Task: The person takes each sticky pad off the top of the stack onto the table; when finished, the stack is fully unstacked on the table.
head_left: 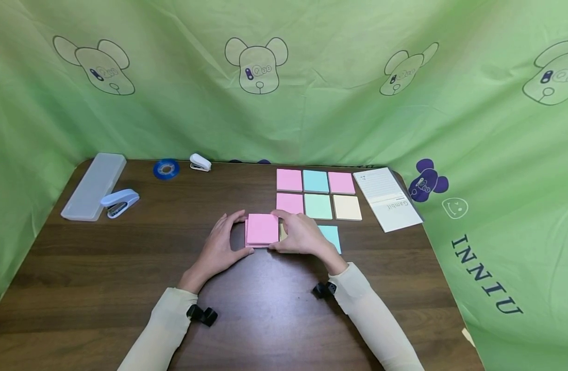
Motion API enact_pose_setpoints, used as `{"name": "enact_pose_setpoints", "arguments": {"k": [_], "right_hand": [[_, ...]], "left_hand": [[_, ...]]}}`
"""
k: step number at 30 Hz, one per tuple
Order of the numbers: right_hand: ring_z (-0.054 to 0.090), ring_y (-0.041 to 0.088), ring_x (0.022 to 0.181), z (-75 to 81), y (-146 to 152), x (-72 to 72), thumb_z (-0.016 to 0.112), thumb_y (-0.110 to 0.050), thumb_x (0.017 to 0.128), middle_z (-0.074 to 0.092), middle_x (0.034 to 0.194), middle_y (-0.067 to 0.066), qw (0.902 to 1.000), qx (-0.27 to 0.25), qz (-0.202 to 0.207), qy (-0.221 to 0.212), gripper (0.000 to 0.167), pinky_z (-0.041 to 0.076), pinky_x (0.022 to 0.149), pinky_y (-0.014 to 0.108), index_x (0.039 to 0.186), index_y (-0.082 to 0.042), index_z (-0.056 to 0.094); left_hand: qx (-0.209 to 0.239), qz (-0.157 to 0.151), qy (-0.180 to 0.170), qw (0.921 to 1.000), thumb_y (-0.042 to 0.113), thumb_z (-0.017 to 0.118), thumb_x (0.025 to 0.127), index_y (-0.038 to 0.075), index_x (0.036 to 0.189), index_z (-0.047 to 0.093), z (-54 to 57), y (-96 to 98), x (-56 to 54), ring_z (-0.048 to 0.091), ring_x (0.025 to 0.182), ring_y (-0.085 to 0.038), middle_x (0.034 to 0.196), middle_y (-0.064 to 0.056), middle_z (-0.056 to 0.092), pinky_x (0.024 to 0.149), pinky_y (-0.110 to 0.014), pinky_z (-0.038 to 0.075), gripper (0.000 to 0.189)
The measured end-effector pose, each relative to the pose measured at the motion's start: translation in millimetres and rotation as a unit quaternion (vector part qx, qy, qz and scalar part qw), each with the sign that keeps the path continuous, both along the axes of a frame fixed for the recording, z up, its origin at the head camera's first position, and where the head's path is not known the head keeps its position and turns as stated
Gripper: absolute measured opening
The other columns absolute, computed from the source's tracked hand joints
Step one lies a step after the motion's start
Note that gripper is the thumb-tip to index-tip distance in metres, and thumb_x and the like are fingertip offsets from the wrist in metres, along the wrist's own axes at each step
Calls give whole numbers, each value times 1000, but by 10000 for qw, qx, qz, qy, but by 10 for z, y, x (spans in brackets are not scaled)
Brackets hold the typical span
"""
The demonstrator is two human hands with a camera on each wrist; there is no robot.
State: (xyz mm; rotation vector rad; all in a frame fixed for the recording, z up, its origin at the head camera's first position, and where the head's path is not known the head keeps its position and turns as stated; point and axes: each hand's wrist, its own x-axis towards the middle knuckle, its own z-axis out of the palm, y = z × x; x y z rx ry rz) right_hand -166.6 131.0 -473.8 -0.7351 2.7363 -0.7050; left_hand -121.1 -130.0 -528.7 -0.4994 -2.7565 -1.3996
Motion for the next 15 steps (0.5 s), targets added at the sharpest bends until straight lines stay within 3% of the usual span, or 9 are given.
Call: {"name": "enact_pose_setpoints", "arguments": {"k": [6, 15], "right_hand": [[29, 4, 54, 103, 39, -61, 100, -37, 80, 42, 61, -11, 9999, -124, -2, 67, 92, 22, 51, 22, 155, -2, 60], [29, 7, 58, 205, 90, -200, 99, -34, 82, 41, 64, -10, 9984, -470, -326, 46, 91, 22, 54, 25, 157, -3, 59]], "left_hand": [[-73, -1, -44, 10000, 17, 101, 82, 3, 165, 42, 2, 0, 1, 51, 152, -36, 153, -17, 63, 140, -55, 17, 103], [-280, -35, 43, 9996, 21, 99, 84, 6, 153, 61, 19, -4, 1, 51, 152, -38, 155, -17, 62, 140, -58, 17, 80]]}}
